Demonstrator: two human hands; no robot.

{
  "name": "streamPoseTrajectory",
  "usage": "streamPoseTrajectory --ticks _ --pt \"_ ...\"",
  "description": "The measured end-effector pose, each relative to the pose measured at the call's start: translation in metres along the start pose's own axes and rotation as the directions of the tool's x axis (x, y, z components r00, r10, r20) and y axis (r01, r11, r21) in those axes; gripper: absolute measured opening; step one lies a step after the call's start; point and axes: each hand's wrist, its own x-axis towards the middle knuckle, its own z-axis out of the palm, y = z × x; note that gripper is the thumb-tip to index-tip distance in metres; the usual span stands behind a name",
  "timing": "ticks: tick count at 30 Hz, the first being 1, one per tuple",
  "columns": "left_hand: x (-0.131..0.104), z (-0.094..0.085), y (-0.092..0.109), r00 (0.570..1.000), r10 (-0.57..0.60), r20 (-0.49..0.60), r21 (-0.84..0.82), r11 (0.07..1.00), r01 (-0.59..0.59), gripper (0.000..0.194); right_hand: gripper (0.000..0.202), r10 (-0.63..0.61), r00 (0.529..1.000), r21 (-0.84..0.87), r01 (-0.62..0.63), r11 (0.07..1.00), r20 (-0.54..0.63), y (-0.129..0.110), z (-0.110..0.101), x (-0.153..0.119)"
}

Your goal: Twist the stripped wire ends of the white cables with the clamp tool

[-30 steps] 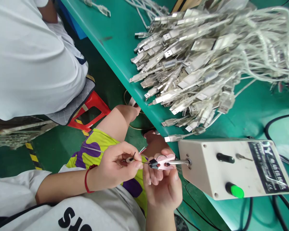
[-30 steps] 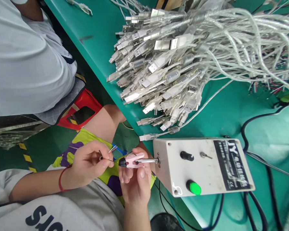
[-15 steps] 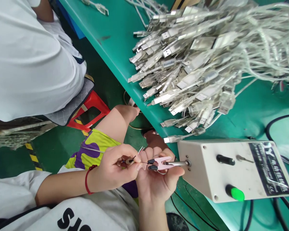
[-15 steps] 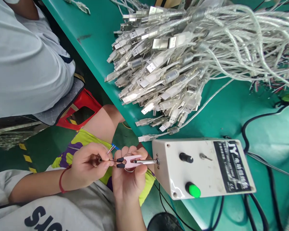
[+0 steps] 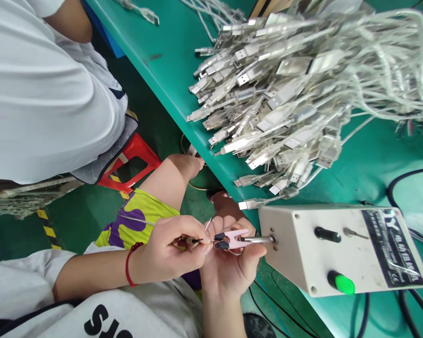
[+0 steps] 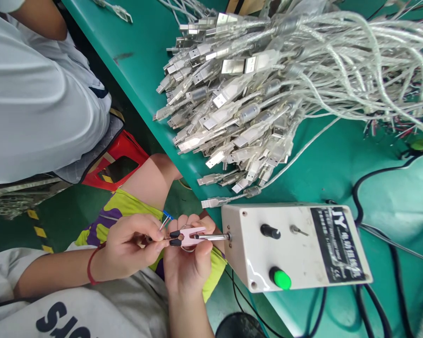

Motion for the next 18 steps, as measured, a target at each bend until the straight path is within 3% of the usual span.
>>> streamPoseTrajectory --ticks 7,13,18 --pt "-0.001 0.001 -0.002 1.0 0.007 0.009 -0.063 0.998 -0.007 0.015 0.058 0.069 0.993 -0.039 -0.065 0.997 0.093 -0.004 -0.008 -0.005" --pt "-0.002 0.002 -0.003 0.998 -0.026 0.048 -0.201 0.979 0.036 0.013 0.037 0.196 0.981 0.09 -0.195 0.977 -0.003 0.01 -0.046 -0.029" --pt "-0.012 -0.001 0.002 0.996 -0.086 0.007 -0.166 0.982 0.086 0.015 0.036 0.232 0.97 0.137 -0.239 0.961 0.067 0.022 -0.061 -0.042"
